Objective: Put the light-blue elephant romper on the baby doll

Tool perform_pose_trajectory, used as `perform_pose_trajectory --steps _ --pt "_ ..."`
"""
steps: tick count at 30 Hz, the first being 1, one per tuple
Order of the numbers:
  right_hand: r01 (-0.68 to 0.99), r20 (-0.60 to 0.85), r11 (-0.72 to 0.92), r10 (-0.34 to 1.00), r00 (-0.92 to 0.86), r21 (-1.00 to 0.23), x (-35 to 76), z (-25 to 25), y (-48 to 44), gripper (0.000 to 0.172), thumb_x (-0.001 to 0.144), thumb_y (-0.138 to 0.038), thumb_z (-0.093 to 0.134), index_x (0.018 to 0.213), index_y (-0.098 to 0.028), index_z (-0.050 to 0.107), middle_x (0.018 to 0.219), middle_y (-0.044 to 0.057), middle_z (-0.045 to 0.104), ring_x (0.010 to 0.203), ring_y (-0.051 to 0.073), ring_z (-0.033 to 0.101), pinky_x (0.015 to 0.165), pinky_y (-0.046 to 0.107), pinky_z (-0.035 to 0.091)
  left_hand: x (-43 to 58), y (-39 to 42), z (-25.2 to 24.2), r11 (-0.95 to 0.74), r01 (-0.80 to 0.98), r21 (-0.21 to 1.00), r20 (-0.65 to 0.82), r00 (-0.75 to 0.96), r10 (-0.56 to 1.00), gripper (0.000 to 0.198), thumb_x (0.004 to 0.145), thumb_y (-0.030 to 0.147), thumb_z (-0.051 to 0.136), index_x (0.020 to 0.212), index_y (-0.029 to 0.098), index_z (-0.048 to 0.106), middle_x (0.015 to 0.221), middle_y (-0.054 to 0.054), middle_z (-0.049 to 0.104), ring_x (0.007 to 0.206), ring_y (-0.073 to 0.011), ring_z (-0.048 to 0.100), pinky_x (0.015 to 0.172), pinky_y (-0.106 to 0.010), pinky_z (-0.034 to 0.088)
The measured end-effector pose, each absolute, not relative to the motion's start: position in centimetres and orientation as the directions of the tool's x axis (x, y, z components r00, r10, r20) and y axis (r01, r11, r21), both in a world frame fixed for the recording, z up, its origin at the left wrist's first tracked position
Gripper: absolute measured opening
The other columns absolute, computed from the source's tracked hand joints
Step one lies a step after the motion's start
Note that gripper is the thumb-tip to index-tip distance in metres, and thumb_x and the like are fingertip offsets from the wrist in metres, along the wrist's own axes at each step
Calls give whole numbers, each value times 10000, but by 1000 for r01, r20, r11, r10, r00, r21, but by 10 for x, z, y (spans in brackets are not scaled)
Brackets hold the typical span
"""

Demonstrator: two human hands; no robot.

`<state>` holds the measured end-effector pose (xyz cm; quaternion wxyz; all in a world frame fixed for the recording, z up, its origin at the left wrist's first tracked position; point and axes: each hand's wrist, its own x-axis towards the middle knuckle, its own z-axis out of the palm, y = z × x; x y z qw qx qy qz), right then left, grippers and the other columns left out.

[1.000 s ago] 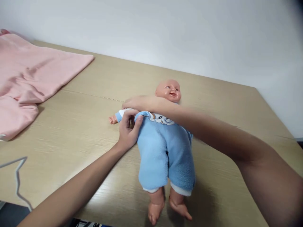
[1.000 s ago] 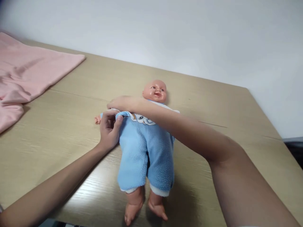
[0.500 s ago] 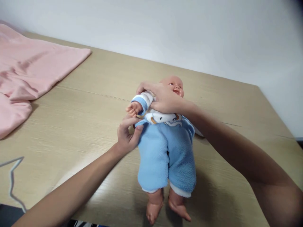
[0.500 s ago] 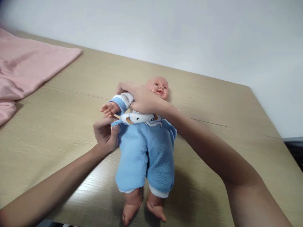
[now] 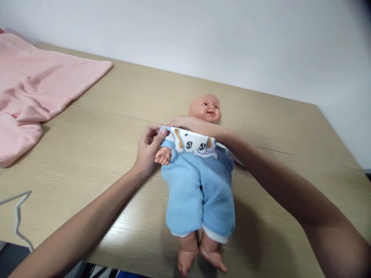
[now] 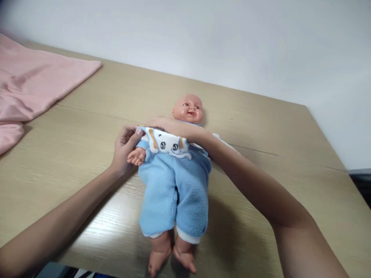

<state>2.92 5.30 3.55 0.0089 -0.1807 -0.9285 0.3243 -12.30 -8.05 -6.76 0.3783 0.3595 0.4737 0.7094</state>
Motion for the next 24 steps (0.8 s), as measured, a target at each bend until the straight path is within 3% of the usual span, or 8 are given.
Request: perform_pose_trajectory --steps 3,5,7,10,12,17,20,24 --pt "322 -168 660 288 -943 -678 36 46 58 320 1082 -94 542 1254 -202 790 1445 64 792 1383 169 699 1171 287 512 -128 -77 -66 -202 -270 941 95 -363 927 418 874 621 955 945 277 729 970 -12 749 903 -184 681 826 -300 579" --pt "405 -239 585 342 -909 -703 39 52 55 382 1152 -162 415 1179 -201 794 1342 70 827 1331 191 732 1125 310 543 -126 -78 -66 -160 -319 934 50 -326 944 430 873 619 950 948 277 701 974 -11 730 893 -183 676 805 -296 584" --pt "487 -275 565 421 -864 -666 38 56 45 319 1164 -320 504 1076 -202 787 1204 84 846 1195 251 768 1023 353 575 -124 -79 -67 -140 -343 929 21 -330 944 460 855 630 959 959 275 685 986 -9 713 880 -173 665 791 -284 583" --pt "571 -128 660 593 -795 -488 34 53 22 216 1074 -375 700 1018 -176 764 1205 132 815 1163 309 734 1009 399 535 -126 -78 -69 -118 -362 925 -10 -332 943 514 834 655 968 1009 278 666 1034 -3 720 836 -150 657 730 -257 567" --pt "625 -11 672 677 -736 -398 30 47 8 184 1086 -304 645 1063 -154 750 1250 154 791 1183 302 709 1001 390 505 -129 -76 -71 -72 -364 929 -46 -306 951 524 848 649 958 1053 283 644 1052 4 744 776 -131 649 646 -236 522" --pt "717 -46 573 768 -639 -397 26 31 10 241 1081 -364 600 1049 -164 732 1057 134 816 898 263 697 732 362 417 -136 -60 -76 33 -354 935 -116 -215 970 589 793 623 995 1085 283 614 789 47 724 582 -118 569 522 -234 424" --pt "733 -46 537 793 -607 -417 26 26 21 278 1066 -428 626 1047 -177 744 1034 123 833 878 250 698 709 356 398 -137 -49 -77 68 -355 932 -131 -157 979 531 796 554 1001 1067 278 638 672 68 659 517 -115 518 481 -235 356" --pt "746 -44 531 803 -594 -401 24 22 25 316 1078 -463 616 987 -194 756 1006 103 848 893 241 725 717 351 414 -139 -38 -79 94 -399 912 -155 -125 980 449 797 441 976 1069 268 663 710 55 675 532 -124 543 494 -241 371"
